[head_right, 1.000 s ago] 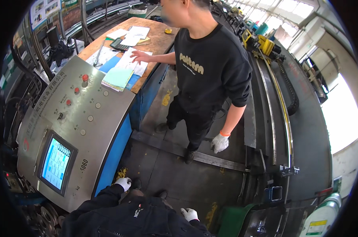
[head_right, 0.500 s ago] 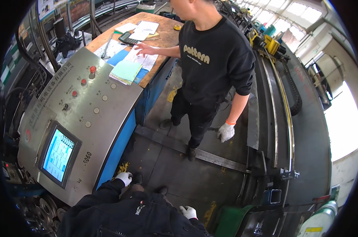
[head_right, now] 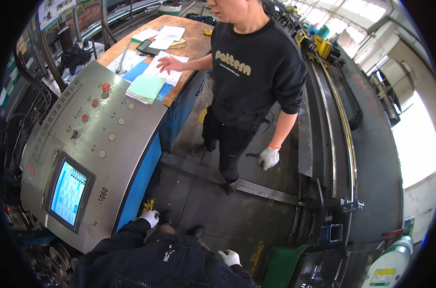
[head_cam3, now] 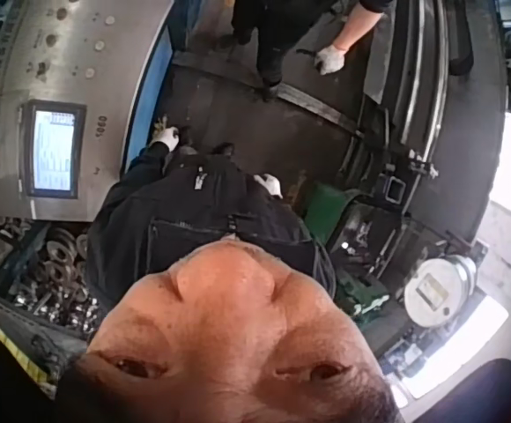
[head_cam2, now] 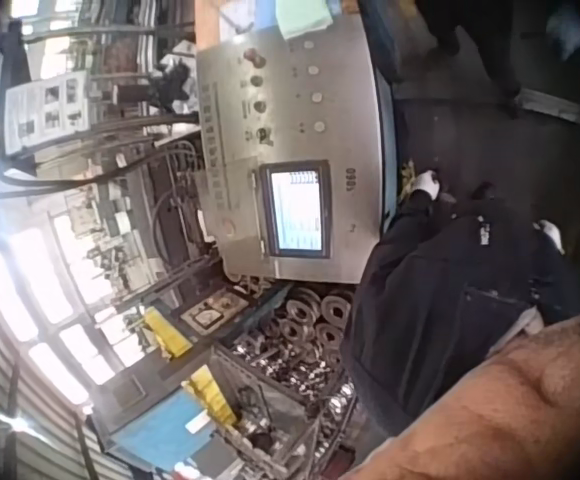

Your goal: Measuring a curved metal component with a tape measure, interacting with a machine control panel, and moving parts with coworkers.

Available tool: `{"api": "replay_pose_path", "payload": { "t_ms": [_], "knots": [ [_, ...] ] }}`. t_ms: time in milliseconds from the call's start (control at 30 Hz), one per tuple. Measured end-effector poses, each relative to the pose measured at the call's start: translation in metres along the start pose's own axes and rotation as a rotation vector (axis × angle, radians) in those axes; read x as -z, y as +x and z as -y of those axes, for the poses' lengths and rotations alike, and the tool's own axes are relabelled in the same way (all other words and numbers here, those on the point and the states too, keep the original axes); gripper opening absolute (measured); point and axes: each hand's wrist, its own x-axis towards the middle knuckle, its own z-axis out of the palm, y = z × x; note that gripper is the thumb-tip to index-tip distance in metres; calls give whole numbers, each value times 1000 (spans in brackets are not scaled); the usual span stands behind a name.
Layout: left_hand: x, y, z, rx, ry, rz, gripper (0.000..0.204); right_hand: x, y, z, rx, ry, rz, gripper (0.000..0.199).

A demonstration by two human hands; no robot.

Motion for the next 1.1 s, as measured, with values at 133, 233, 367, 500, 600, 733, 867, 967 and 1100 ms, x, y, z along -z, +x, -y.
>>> {"api": "replay_pose_path", "payload": {
  "t_ms": [133,233,367,500,600,733,867,967,1100],
  "knots": [
    [0,5,-3,-39,-22,-20,32,7,-5,9,9,-28,-15,46],
    [5,2,-12,-29,15,-22,32,10,2,2,43,-13,13,47],
    [-10,-5,-1,-59,-15,-67,26,20,24,-9,105,-27,18,50],
    [-23,-32,-40,-51,-101,-205,24,19,69,-87,188,-197,111,55],
    [-48,-53,-49,45,-151,-224,27,52,90,-97,247,-249,196,55],
    [-89,-128,-71,248,-290,-308,26,93,134,-88,366,-312,258,54],
    [-152,-184,-67,441,-290,-260,34,120,153,-78,430,-372,311,54],
    [-192,-212,-61,550,-366,-302,34,129,163,-73,449,-409,345,54],
    [-211,-229,-60,628,-399,-263,34,126,168,-72,445,-441,409,53]
  ]
}}
